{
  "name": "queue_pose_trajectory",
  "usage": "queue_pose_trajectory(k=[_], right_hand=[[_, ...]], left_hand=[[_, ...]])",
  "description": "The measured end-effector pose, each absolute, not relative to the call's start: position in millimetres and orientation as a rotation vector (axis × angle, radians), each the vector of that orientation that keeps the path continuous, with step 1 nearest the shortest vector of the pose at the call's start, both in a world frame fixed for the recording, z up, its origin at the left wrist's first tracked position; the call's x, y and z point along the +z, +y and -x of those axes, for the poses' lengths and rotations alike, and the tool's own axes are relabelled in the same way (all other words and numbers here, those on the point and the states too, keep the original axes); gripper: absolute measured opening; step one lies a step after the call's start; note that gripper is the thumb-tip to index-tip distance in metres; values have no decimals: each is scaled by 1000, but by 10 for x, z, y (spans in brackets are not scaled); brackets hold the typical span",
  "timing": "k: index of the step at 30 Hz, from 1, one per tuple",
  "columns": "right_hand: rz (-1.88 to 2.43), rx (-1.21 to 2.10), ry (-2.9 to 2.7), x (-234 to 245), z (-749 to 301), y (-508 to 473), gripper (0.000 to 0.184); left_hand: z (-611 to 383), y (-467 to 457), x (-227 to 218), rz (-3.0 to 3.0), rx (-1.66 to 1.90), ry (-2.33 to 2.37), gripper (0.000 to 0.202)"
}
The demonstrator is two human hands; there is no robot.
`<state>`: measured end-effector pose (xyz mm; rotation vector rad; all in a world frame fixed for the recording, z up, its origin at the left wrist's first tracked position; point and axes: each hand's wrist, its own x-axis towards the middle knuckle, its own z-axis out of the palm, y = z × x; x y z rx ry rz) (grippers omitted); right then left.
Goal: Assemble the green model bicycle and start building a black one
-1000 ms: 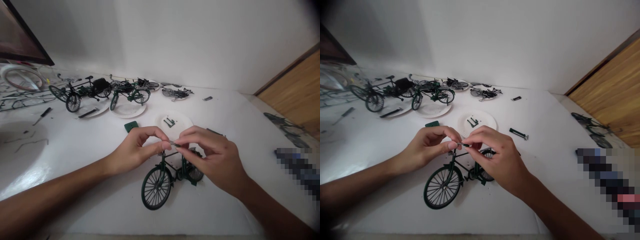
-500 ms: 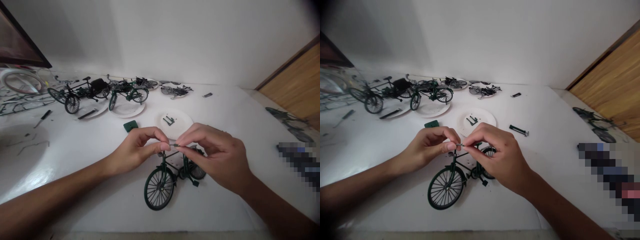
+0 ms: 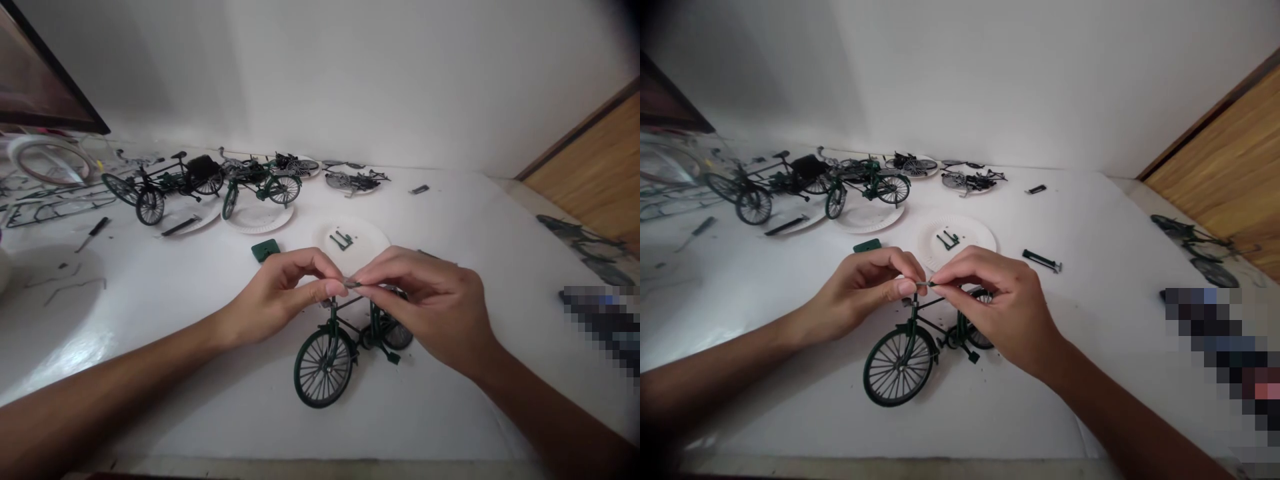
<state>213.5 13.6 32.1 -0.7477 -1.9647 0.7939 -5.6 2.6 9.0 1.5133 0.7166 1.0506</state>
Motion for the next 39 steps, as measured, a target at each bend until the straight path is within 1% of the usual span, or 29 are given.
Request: queue_pose_trajectory(k=[6,9,14,18,21,24,26,30,33,35,39], right_hand=[[695,706,-2035,338,-2154,149,15],[777,780,-2017,351,-2153,134,13],[929,1185,-1842,362,-2149,104,2],[995,1536,-1699,373,-2161,101,9],[990,1783,-1528,369,-2178,98,10],[959,1927,-1390,373,-2183,77,10],[953,1954,-1348,382,-2171,52,9],[913,1895,-1355,404,-2114,-9,10],[878,1764,-1450,431,-2080,-56,8],[890,1543,-1584,456,-2076,-84,4],[880,790,-1924,492,-2106,-99,23]], left_hand=[[49,20,114,-1545,1064,707,10],[48,20,90,-1558,1066,695,9],[84,20,75,-1624,1072,662,6],[108,-12,116,-1816,1116,691,2],[97,-48,155,-1972,1191,700,5],[76,-73,187,-2074,1236,691,8],[70,-85,209,-2175,1243,687,8],[76,-120,267,-2455,1234,734,9],[78,-143,313,-2548,1247,786,9],[74,-142,331,-2528,1280,806,7],[68,-115,325,-2440,1362,787,6]])
